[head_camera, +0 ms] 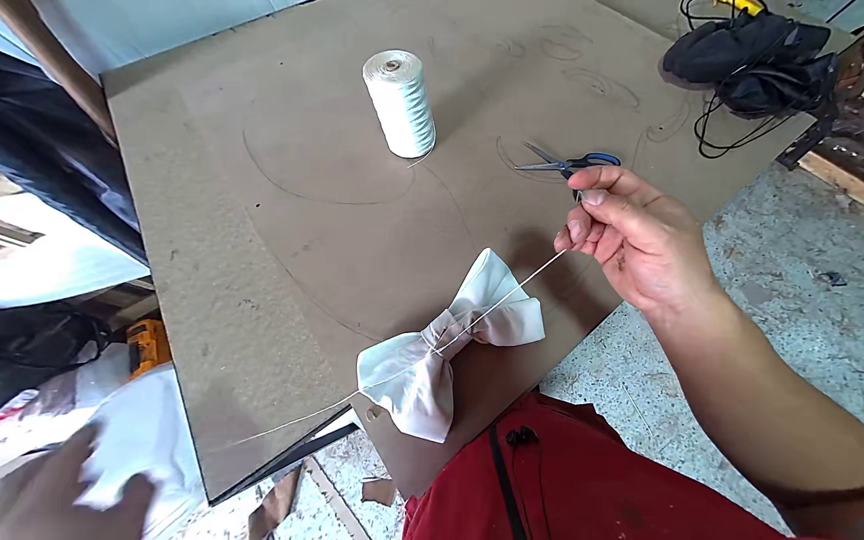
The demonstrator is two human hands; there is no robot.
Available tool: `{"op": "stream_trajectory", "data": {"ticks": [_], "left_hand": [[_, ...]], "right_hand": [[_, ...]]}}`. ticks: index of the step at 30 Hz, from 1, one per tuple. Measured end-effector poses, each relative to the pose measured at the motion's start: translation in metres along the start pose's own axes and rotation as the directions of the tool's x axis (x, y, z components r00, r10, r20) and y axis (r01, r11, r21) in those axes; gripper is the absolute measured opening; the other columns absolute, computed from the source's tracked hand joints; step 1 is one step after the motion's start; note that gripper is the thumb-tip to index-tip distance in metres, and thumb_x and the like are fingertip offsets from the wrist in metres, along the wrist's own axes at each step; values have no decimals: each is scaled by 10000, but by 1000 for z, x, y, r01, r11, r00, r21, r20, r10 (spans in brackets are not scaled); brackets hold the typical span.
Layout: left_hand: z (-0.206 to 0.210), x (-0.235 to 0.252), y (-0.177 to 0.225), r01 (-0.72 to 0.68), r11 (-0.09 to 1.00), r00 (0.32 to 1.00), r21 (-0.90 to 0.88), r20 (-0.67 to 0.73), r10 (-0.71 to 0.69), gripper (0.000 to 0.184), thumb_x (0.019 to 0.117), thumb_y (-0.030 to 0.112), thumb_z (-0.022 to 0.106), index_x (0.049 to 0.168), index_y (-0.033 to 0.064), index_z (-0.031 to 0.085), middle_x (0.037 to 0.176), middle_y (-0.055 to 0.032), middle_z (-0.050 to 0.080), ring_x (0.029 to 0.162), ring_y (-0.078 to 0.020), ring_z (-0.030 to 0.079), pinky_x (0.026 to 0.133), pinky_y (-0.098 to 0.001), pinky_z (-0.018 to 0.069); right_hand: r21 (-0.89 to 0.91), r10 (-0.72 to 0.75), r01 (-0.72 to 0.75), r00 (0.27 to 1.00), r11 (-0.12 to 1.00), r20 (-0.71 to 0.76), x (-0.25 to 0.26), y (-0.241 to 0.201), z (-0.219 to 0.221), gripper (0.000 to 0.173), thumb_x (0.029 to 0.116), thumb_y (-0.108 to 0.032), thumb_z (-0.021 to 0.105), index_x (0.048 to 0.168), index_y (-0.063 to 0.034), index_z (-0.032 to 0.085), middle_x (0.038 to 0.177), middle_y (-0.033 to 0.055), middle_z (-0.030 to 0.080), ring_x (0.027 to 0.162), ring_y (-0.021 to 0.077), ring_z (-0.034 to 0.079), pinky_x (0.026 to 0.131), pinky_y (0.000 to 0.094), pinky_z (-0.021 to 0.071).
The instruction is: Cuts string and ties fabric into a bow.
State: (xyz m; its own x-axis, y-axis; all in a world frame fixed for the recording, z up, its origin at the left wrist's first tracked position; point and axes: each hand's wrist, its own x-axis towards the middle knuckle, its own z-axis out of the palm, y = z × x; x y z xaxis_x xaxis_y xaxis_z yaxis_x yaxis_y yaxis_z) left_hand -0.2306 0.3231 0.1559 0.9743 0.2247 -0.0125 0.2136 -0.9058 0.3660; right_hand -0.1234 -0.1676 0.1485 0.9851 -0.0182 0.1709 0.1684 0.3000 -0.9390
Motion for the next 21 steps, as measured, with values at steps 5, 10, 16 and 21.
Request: {"op": "stream_trajectory", "data": {"ticks": [5, 10, 16, 21], "left_hand": [[141, 7, 126, -445, 873, 887, -200, 34, 461, 674, 868, 395, 792, 1416, 57, 590, 1471, -204, 544, 1358, -412, 518, 1077, -667, 435], [228, 11, 140, -528, 848, 848, -43, 17, 529, 697, 854, 493, 757, 1414, 104, 614, 1392, -81, 647, 1318, -264, 592, 1151, -527, 420], [230, 10, 134, -542, 839, 840, -41, -28, 541, 670, 862, 489, 747, 1404, 114, 627, 1383, -69, 653, 1305, -262, 598, 1112, -504, 454], [224, 13, 124, -533, 841, 845, -88, 1, 535, 747, 863, 584, 711, 1432, 111, 607, 1394, -72, 648, 1300, -249, 607, 1119, -509, 461]], "right_hand": [[-25, -121, 128, 975, 991, 187, -4, -25, 36, 236, 1047, -12, 441, 1236, 25, 578, 778, 75, 657, 727, 198, 710, 784, 416, 649], [-60, -233, 244, 961, 968, 148, -6, -42, 28, 252, 1048, -35, 435, 1247, 2, 584, 751, 8, 610, 661, 133, 644, 717, 355, 620], [-164, -378, 372, 926, 913, -2, 3, -68, -8, 273, 1044, -44, 376, 1217, -63, 587, 711, -32, 592, 641, 129, 630, 729, 362, 616], [-250, -295, 229, 915, 941, -274, 37, -33, -64, 200, 1066, -100, 436, 1170, -97, 607, 741, -35, 626, 699, 138, 666, 777, 379, 619]]}}
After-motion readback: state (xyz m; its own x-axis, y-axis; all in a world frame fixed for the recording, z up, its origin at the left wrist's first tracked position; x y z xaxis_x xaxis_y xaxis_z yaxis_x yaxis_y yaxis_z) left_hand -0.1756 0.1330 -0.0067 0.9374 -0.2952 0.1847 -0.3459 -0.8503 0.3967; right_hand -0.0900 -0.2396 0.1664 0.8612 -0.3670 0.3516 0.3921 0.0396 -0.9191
